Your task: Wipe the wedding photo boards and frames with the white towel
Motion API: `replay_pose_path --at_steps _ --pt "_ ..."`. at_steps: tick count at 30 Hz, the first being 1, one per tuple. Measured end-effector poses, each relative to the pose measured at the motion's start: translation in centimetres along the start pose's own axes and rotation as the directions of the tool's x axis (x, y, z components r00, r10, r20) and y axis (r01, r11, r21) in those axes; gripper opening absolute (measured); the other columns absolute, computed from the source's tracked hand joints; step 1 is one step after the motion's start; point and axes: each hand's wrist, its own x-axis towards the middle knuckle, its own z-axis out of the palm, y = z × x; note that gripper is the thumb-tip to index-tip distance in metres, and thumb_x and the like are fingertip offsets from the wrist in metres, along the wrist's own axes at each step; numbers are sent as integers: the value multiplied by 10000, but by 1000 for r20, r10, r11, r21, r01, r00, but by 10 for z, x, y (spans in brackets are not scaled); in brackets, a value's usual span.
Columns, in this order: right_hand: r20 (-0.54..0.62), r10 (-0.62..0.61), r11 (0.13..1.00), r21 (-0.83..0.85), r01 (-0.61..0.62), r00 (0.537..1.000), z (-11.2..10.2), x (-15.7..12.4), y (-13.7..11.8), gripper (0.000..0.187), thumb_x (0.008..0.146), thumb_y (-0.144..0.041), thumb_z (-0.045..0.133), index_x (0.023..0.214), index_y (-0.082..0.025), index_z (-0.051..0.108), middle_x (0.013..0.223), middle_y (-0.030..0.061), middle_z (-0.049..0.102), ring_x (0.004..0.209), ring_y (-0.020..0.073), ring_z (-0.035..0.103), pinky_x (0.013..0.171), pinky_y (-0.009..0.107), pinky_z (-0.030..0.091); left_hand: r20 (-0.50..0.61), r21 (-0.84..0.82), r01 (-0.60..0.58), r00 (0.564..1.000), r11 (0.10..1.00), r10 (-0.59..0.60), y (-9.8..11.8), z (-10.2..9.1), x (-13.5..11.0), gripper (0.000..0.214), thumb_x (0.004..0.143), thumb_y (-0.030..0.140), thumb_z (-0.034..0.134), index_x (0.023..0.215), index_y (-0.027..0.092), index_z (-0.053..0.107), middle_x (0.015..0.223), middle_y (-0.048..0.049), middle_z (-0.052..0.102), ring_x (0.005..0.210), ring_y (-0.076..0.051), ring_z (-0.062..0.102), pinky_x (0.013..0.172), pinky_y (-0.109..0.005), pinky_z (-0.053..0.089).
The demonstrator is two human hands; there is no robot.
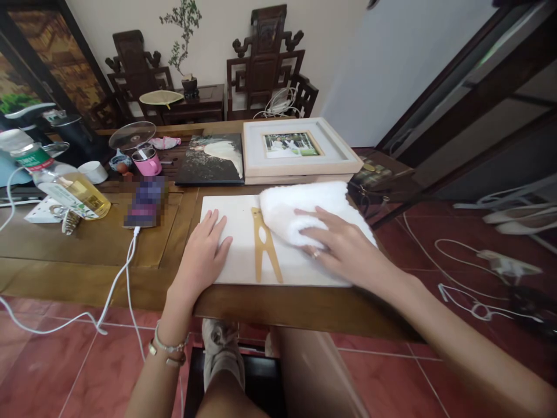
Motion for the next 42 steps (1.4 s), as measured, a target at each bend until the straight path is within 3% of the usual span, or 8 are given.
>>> replay_pose_path --at_steps 8,12,19,23,26,31,36,42 --pt "-4 -129 990 63 129 992 -38 -65 -61 224 770 -68 474 755 -245 610 1343 82 585 1315 268 460 1032 504 478 -32 -8 -9 999 1000 8 -1 2 -2 463 970 278 387 1391 91 433 1533 -181 347 1455 -277 254 1166 -472 284" --pt "-17 -109 992 59 110 994 -31 -55 -44 219 810 -115 475 830 -243 651 1308 103 611 1246 288 535 994 483 507 -57 -18 -27 998 999 26 -3 4 -2 449 966 277 389 1386 124 440 1528 -164 366 1451 -270 268 1162 -476 289" --pt "13 29 998 -51 -28 1000 4 18 19 288 934 -301 414 934 -194 682 917 130 697 983 314 665 750 398 560 -9 -3 -10 1000 1000 10 -1 2 -1 472 973 282 381 1401 89 421 1544 -174 329 1462 -271 231 1175 -462 267" --pt "33 116 991 -73 -113 993 14 40 32 278 927 -335 431 905 -203 675 811 94 666 836 286 663 675 382 541 -8 -16 -10 1000 1000 10 -1 1 -1 467 974 286 383 1406 110 417 1548 -162 326 1463 -265 231 1176 -464 265" --pt "8 105 991 -80 -104 994 12 30 22 247 895 -293 461 934 -193 684 857 120 685 921 318 661 701 418 550 -14 -28 -4 1000 1000 3 -2 2 -2 463 968 281 395 1402 120 422 1546 -158 333 1461 -263 236 1177 -462 262" --pt "-15 -35 999 21 35 999 -9 -18 -24 232 828 -147 451 844 -219 671 1095 124 705 1157 309 597 910 501 527 -21 -47 -4 1000 999 4 -2 1 -3 451 970 276 393 1394 129 433 1543 -150 343 1460 -262 241 1173 -468 271" --pt "19 -113 990 89 111 993 -29 -57 -62 243 760 -63 473 819 -228 642 1323 111 597 1289 287 490 1016 514 474 -27 -60 1 1000 998 -2 0 0 -4 455 970 270 399 1387 94 441 1535 -171 350 1459 -274 244 1171 -469 275" --pt "-4 -79 996 30 79 997 -19 -35 -34 228 853 -156 466 844 -212 687 1242 145 645 1185 334 578 898 484 549 -15 -75 -2 1000 997 1 1 -1 -4 437 970 270 391 1385 143 444 1544 -146 341 1464 -259 229 1177 -473 259"
